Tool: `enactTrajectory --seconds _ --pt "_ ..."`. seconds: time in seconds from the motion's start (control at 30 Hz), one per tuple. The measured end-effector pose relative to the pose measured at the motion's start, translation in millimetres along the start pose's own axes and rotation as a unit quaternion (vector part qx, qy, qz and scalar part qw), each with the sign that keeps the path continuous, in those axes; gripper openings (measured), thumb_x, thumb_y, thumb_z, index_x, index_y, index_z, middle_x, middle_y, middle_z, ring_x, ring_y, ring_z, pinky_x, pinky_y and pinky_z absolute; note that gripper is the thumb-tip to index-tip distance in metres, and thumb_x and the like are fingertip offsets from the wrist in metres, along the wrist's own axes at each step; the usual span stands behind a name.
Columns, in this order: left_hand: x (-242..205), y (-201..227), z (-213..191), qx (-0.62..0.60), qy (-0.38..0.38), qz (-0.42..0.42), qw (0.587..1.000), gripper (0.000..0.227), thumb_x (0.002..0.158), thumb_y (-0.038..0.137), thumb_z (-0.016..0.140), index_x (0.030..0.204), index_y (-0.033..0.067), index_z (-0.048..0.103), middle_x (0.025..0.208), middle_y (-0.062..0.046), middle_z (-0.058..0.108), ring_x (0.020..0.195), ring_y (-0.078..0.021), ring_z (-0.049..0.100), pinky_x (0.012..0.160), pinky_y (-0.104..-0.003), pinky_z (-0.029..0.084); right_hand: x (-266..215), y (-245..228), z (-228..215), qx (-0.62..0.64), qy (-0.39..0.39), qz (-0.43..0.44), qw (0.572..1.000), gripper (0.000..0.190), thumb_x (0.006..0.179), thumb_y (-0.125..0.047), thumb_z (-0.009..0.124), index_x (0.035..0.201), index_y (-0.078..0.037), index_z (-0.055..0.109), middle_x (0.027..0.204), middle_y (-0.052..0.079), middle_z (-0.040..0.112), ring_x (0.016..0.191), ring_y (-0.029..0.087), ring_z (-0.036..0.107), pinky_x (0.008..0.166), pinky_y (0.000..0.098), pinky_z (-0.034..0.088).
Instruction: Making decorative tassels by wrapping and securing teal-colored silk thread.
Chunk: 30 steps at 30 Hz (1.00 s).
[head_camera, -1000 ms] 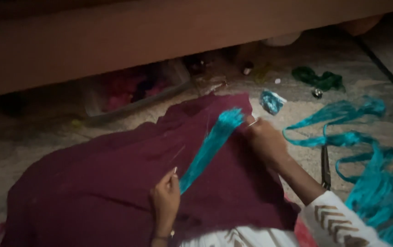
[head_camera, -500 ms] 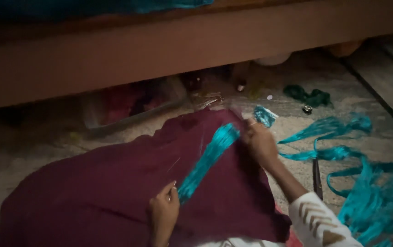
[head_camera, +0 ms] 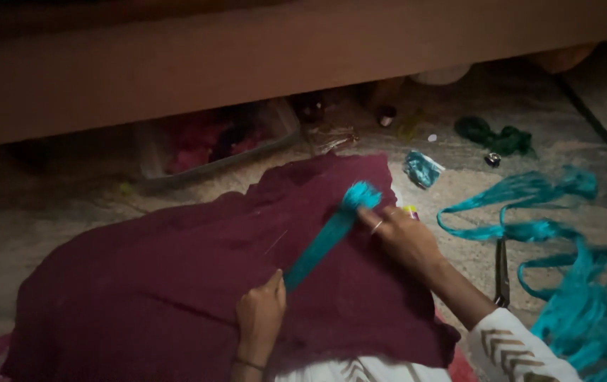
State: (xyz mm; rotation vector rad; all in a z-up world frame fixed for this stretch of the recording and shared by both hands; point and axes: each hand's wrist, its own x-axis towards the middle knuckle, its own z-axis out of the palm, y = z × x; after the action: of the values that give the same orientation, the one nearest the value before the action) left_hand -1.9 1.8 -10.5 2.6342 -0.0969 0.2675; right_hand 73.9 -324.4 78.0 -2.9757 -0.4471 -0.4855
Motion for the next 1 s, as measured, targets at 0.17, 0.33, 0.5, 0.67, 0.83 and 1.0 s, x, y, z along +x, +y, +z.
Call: enactTrajectory --seconds 0.17,0.33,0.5,0.67,0.83,1.0 --pt "6.3 0.8 0.8 -0.017 -0.026 -0.003 1.000 0.027 0.092 0.025 0.066 0.114 0.0138 0.077 0.062 -0.016 0.071 0.053 -0.0295 0.072 0.048 -0.044 0.057 10.3 -2.0 -10.8 0.032 -0.003 0.170 0.985 0.025 0.105 -0.025 0.049 0.124 -0.013 0.061 0.093 0.019 0.067 0.081 0.041 0.067 0.069 0.0533 0.053" --pt "5.6 9.9 -12.6 0.008 -0.030 -0.001 1.000 0.027 0.095 0.027 0.065 0.117 0.0166 0.077 0.061 -0.016 0.070 0.054 -0.0306 0.072 0.048 -0.044 0.056 14.0 -31.7 -38.1 -0.007 0.002 0.011 1.000 0.030 0.095 -0.020 0.054 0.124 -0.015 0.061 0.087 0.019 0.066 0.075 0.039 0.067 0.067 0.0563 0.053" --pt "6.8 3.6 -1.3 0.021 -0.006 -0.012 1.000 0.029 0.089 0.027 0.069 0.115 0.0216 0.081 0.062 -0.016 0.071 0.056 -0.0344 0.071 0.050 -0.047 0.056 23.4 -62.0 -43.0 0.046 -0.061 0.161 0.984 0.023 0.101 -0.025 0.051 0.121 -0.015 0.059 0.088 0.019 0.066 0.078 0.041 0.066 0.064 0.0558 0.052" --pt "3.0 -3.9 9.5 0.045 -0.052 -0.009 0.998 0.019 0.091 0.029 0.070 0.094 0.0126 0.078 0.071 -0.014 0.073 0.065 -0.0312 0.073 0.059 -0.045 0.059 -26.8 -118.4 -3.2 0.056 -0.058 -0.187 0.979 0.041 0.086 -0.010 0.052 0.126 -0.009 0.059 0.090 0.017 0.063 0.077 0.036 0.067 0.052 0.0447 0.057" --pt "3.1 4.6 -7.8 -0.001 -0.060 -0.022 0.998 0.028 0.094 0.026 0.065 0.118 0.0149 0.076 0.067 -0.016 0.073 0.059 -0.0305 0.074 0.055 -0.045 0.059 7.1 -55.7 -25.6 -0.015 -0.097 0.040 0.994 0.023 0.100 -0.016 0.050 0.120 -0.010 0.059 0.089 0.016 0.065 0.076 0.034 0.067 0.057 0.0472 0.056" --pt "4.3 6.2 -5.8 -0.008 -0.042 -0.016 0.999 0.028 0.091 0.026 0.067 0.115 0.0158 0.078 0.069 -0.017 0.073 0.060 -0.0308 0.074 0.054 -0.045 0.059 9.1 -34.7 -28.9 -0.080 -0.021 0.149 0.985 0.018 0.110 -0.025 0.049 0.115 -0.012 0.061 0.085 0.014 0.065 0.076 0.034 0.066 0.062 0.0478 0.053"
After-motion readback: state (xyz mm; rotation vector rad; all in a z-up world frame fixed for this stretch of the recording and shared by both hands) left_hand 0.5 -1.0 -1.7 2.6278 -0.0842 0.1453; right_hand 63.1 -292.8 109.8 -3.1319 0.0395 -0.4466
